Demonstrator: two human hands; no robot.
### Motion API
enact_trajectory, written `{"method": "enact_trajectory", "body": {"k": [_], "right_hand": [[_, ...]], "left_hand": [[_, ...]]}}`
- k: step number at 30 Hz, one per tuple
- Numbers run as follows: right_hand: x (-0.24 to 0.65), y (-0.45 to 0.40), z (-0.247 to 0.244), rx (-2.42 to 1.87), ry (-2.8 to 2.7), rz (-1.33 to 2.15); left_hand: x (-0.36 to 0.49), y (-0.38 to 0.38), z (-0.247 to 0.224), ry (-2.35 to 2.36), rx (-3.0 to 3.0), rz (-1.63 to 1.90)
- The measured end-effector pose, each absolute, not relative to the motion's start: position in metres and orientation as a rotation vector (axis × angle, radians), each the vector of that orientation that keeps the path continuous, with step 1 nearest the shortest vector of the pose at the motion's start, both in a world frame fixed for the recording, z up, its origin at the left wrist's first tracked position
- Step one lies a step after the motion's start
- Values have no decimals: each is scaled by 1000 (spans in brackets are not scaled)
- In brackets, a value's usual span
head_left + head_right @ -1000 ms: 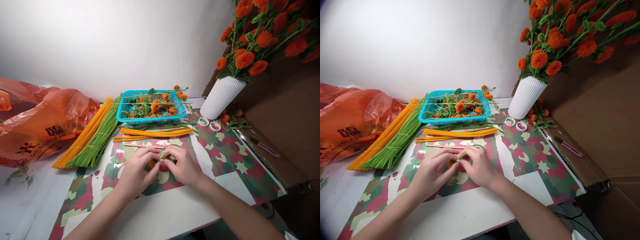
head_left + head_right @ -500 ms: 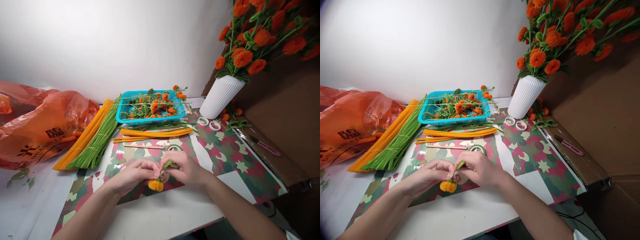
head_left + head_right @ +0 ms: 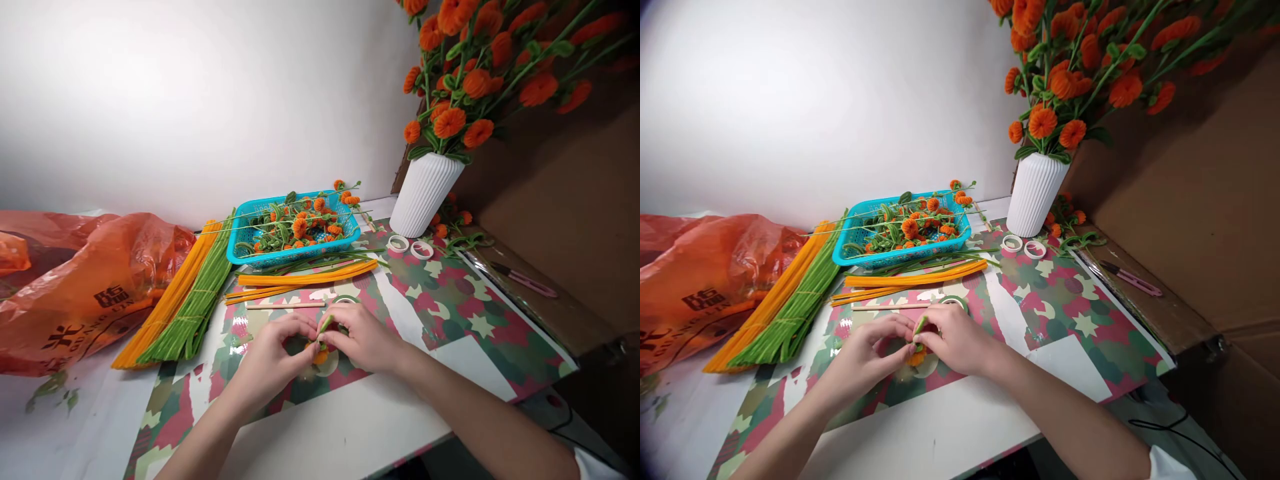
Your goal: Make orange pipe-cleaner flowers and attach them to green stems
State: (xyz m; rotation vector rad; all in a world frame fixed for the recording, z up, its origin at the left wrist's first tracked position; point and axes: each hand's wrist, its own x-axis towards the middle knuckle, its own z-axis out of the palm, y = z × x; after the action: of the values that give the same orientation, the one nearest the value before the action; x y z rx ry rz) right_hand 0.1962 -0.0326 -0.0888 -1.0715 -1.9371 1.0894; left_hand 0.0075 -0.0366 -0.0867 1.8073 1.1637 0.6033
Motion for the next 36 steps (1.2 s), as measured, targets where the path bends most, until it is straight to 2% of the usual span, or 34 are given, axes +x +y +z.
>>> {"method": "enact_trajectory", "body": {"k": [10,15,20,24,27,31,33,36], "right_hand": [[201,-30,-87,-1035,-1935,1126],[209,-27,-81,-876,-1978,1176],[211,-24,-85,-609,-1993,1077],[207,-25,-91,-639,-1950,1082],[203,-28,-91,-811,-1917,1060],[198,-30,-90,-965,-1906,960],[197,-31,-90,-990,-1924,944],[197,-32,-89,-979,-1927,957]], "left_hand": [[10,-38,-85,1161,1686,600],[11,-42,-81,1074,1237,604],[16,-43,-83,894,808,519],[15,-40,-89,822,619,497],[10,-35,-89,979,852,592],[8,-33,-78,1220,1580,832],[10,-34,-74,1221,1887,795],[12,-37,-73,1232,1992,714]]}}
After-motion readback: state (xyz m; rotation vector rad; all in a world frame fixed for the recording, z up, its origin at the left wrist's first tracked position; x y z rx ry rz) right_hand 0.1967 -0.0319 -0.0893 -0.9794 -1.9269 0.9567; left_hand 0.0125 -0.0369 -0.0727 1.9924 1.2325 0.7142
